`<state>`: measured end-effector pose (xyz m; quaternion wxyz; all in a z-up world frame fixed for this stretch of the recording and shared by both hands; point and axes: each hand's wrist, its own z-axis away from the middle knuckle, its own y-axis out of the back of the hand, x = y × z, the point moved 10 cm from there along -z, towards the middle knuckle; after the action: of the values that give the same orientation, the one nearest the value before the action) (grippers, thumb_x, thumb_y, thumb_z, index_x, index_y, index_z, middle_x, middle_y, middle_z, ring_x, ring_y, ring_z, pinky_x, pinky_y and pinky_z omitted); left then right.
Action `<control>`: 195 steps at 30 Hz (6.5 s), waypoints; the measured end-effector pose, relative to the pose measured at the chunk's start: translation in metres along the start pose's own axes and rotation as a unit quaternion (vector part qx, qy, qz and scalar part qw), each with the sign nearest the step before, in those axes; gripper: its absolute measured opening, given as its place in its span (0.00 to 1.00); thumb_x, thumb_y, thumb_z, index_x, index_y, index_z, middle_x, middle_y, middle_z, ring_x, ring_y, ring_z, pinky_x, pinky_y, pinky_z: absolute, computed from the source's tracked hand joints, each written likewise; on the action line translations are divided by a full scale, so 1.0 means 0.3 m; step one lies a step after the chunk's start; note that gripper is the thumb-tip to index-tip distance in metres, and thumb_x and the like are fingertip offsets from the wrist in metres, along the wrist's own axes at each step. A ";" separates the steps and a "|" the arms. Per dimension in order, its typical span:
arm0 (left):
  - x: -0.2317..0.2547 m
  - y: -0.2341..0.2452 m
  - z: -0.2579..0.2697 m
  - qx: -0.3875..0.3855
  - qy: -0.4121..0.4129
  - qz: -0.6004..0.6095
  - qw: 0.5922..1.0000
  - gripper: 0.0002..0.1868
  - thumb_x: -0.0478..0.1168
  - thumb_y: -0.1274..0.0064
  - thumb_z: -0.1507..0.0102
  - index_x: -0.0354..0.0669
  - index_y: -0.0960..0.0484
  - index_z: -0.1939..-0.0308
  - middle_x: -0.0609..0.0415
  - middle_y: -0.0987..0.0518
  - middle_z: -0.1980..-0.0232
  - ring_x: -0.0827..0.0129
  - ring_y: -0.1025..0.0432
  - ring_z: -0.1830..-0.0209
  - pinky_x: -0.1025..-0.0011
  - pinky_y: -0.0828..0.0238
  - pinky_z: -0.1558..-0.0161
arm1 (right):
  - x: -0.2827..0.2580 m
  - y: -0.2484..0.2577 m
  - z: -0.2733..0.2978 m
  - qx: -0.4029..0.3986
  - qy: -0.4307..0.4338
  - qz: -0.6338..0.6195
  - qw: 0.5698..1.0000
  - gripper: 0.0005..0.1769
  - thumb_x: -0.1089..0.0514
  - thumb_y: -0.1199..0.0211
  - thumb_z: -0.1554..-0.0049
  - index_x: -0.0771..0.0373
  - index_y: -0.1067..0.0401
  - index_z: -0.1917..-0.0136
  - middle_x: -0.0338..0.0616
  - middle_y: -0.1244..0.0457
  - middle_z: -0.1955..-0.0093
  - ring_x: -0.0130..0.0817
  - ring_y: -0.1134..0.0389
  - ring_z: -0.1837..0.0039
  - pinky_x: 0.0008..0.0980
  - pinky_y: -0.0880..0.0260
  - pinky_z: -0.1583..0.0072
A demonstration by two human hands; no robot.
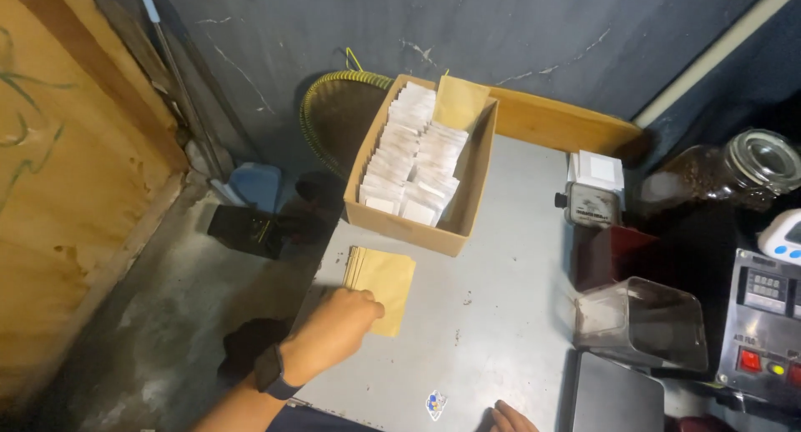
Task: The person places white drip coffee filter bags into small yellow paper envelopes by hand and stores them in a cardboard box.
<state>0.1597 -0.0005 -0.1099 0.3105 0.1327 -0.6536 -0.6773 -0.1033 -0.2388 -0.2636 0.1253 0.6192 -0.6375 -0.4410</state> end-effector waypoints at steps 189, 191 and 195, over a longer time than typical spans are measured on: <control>0.144 0.308 -0.251 0.269 -0.049 0.533 0.801 0.09 0.38 0.34 0.40 0.41 0.18 0.72 0.53 0.15 0.76 0.75 0.22 0.72 0.75 0.26 0.65 | -0.507 0.085 -0.959 -0.116 -0.120 -0.456 0.874 0.05 0.65 0.29 0.45 0.70 0.21 0.56 0.53 0.28 0.64 0.40 0.27 0.52 0.46 0.27 0.44; 0.107 0.241 -0.271 0.271 -0.043 0.544 0.793 0.08 0.38 0.34 0.40 0.40 0.17 0.67 0.52 0.14 0.74 0.76 0.22 0.71 0.76 0.25 0.63 | -0.449 0.024 -0.929 -0.119 -0.154 -0.440 0.877 0.07 0.63 0.29 0.44 0.71 0.21 0.58 0.51 0.31 0.69 0.35 0.32 0.60 0.39 0.28 0.52; 0.105 0.239 -0.274 0.289 -0.037 0.547 0.785 0.09 0.39 0.32 0.41 0.39 0.16 0.65 0.50 0.13 0.72 0.71 0.19 0.71 0.75 0.24 0.62 | -0.437 -0.005 -0.884 -0.119 -0.172 -0.438 0.874 0.08 0.61 0.29 0.45 0.69 0.21 0.60 0.49 0.32 0.72 0.33 0.34 0.64 0.35 0.30 0.56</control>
<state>0.2012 -0.0819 -0.0424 0.5513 -0.1887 -0.7930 -0.1776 0.1114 -0.2285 -0.0603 -0.1197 0.7298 -0.2555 -0.6227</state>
